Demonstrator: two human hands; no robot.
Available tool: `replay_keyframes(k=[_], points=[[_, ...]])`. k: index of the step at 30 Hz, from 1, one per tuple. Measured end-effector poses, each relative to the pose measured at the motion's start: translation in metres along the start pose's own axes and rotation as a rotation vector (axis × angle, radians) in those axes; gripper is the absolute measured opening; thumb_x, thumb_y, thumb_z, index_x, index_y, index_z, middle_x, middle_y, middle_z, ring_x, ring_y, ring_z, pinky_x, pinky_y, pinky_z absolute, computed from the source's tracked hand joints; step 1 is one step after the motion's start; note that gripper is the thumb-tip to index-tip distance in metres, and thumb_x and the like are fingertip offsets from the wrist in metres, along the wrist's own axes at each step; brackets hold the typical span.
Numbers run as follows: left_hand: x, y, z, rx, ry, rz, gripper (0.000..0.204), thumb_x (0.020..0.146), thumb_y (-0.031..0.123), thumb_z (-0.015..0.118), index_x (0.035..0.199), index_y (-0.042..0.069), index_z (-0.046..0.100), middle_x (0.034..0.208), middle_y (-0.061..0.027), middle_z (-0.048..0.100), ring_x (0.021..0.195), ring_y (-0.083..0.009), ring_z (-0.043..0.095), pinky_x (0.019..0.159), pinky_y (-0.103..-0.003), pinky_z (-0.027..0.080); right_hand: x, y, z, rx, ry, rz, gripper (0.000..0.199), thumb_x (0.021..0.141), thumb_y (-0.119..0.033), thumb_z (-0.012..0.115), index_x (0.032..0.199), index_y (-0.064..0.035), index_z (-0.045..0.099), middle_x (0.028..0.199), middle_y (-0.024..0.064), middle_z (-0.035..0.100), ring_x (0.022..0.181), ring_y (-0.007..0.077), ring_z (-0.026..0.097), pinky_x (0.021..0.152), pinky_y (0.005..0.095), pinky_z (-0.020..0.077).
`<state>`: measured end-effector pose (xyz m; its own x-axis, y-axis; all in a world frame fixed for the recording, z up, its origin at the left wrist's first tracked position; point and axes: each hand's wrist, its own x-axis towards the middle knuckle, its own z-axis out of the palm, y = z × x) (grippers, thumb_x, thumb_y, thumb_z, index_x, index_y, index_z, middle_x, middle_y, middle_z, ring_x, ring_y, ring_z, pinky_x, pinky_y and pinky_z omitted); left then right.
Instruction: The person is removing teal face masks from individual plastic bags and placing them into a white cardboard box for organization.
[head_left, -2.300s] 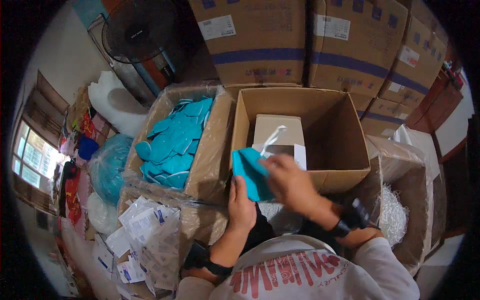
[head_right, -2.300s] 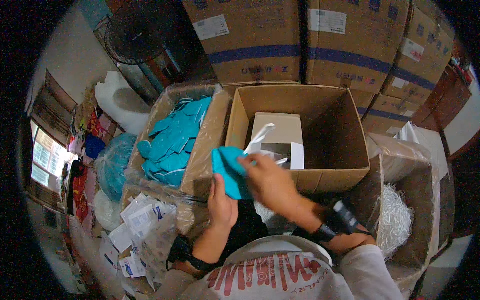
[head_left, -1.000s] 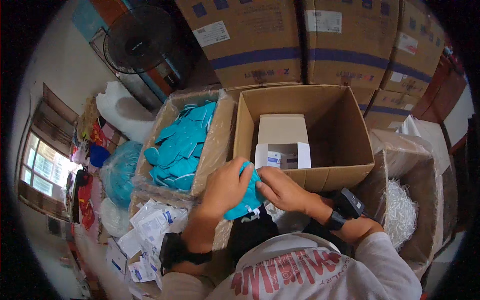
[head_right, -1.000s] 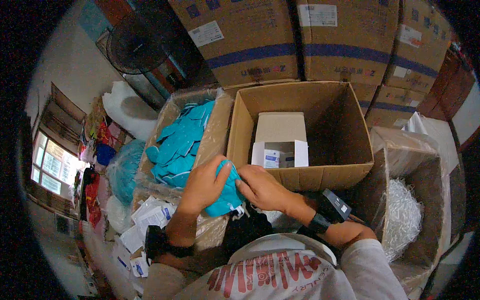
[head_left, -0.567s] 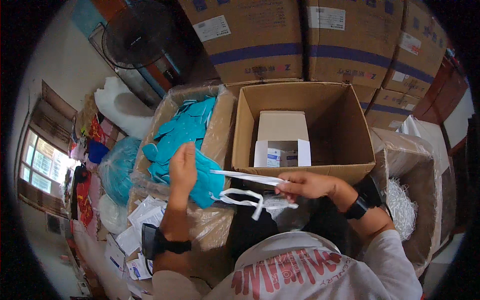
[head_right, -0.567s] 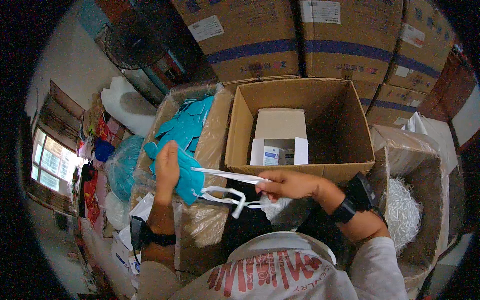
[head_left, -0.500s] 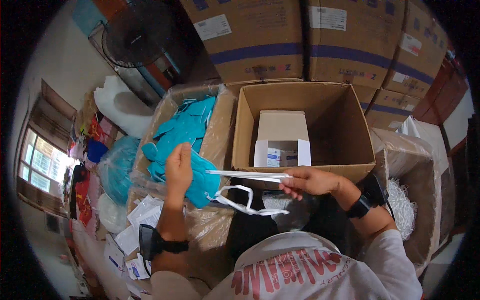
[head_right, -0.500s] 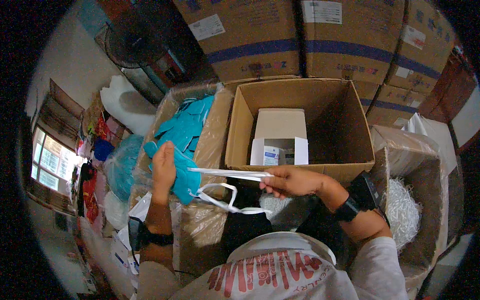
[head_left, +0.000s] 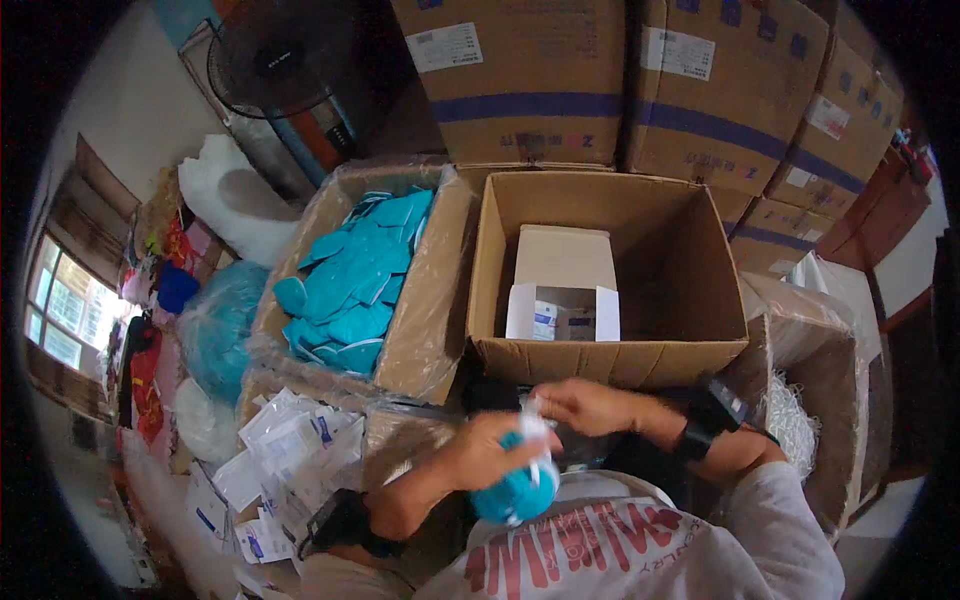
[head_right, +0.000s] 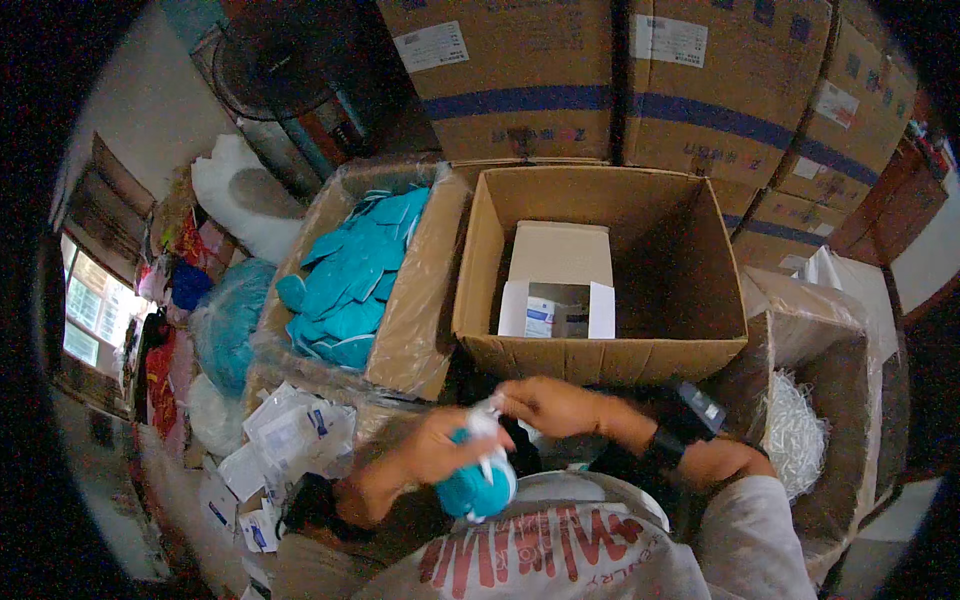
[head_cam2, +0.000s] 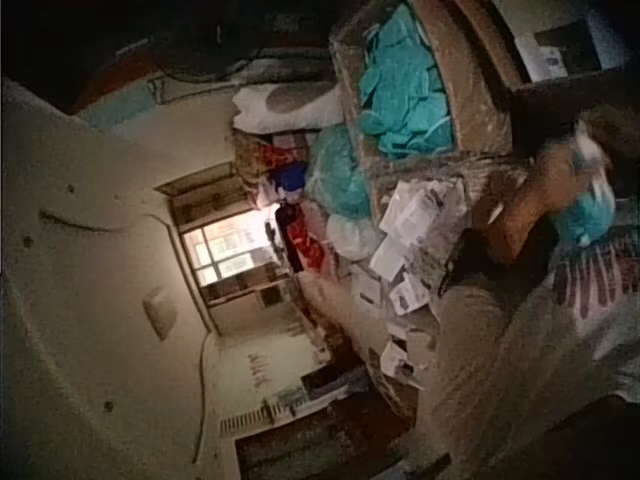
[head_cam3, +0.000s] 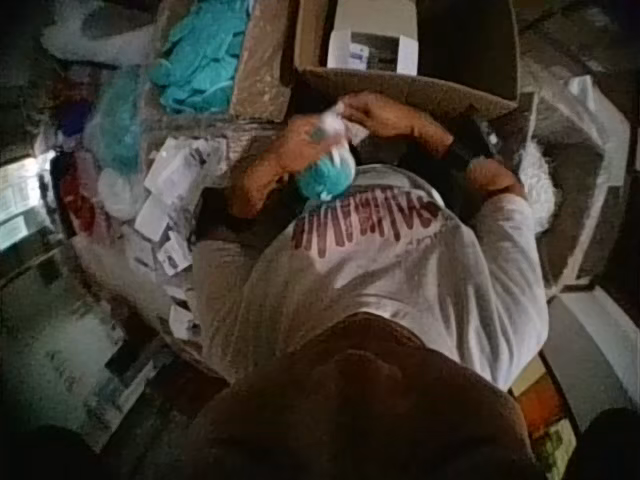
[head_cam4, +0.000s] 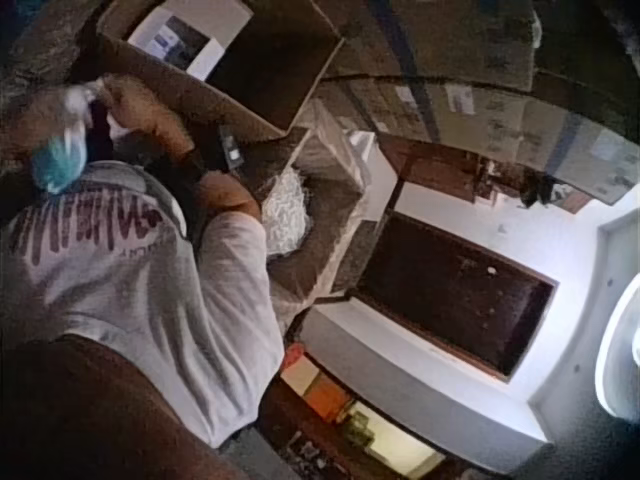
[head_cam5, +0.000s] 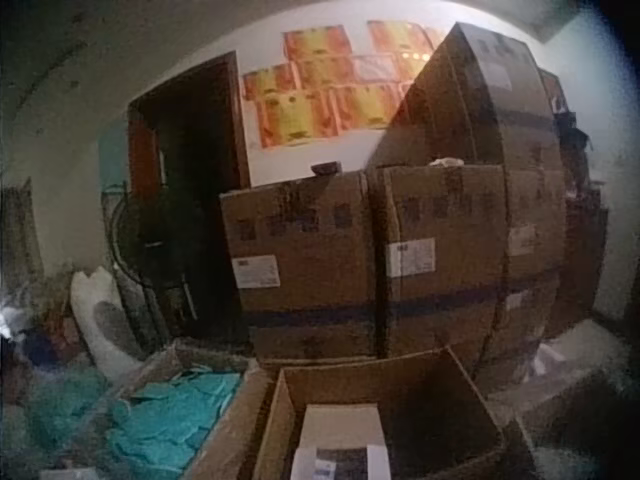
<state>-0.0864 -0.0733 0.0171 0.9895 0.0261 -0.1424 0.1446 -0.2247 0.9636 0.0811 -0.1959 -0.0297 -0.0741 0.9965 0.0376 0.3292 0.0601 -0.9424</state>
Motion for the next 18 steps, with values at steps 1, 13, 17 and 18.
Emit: replay_keyframes(k=[1,13,17,18], points=[[0.000,-0.002,-0.006,-0.180,0.146,-0.007,0.019,0.084,0.018,0.056,0.095,0.004,0.064,0.089,-0.0101,0.064,0.081,-0.0148,0.060,0.072,-0.028,0.046,-0.001,-0.004,0.011,-0.022,0.017,0.052,0.023,0.091,-0.021,0.042,0.091,-0.0002,0.051,0.083,0.0205,0.055,0.076,0.0318,0.055,0.069,0.0375,0.0435],[-0.005,-0.053,0.039,0.292,-0.221,-0.024,0.031,0.086,0.035,0.050,0.093,0.007,0.061,0.086,-0.0163,0.061,0.079,-0.0328,0.058,0.067,-0.037,0.047,-0.030,-0.031,0.016,-0.252,-0.619,0.315,0.027,0.090,-0.025,0.037,0.088,-0.0030,0.052,0.083,0.0193,0.058,0.078,0.0324,0.056,0.069,0.0418,0.0434],[0.002,-0.034,0.054,0.316,-0.447,0.078,0.030,0.087,0.032,0.050,0.082,0.003,0.057,0.075,-0.0155,0.056,0.072,-0.0306,0.057,0.065,-0.038,0.044,-0.044,-0.038,-0.007,0.010,-0.829,0.321,0.029,0.092,-0.027,0.035,0.089,-0.0032,0.051,0.083,0.0162,0.057,0.079,0.0265,0.055,0.072,0.0376,0.0421],[0.004,-0.031,0.053,0.264,-0.452,0.126,0.032,0.087,0.032,0.049,0.079,0.002,0.056,0.071,-0.0153,0.054,0.071,-0.0310,0.056,0.064,-0.040,0.043,-0.048,-0.043,-0.011,0.025,-0.849,0.340,0.029,0.092,-0.027,0.034,0.089,-0.0030,0.050,0.082,0.0146,0.055,0.078,0.0243,0.052,0.072,0.0361,0.0412]])
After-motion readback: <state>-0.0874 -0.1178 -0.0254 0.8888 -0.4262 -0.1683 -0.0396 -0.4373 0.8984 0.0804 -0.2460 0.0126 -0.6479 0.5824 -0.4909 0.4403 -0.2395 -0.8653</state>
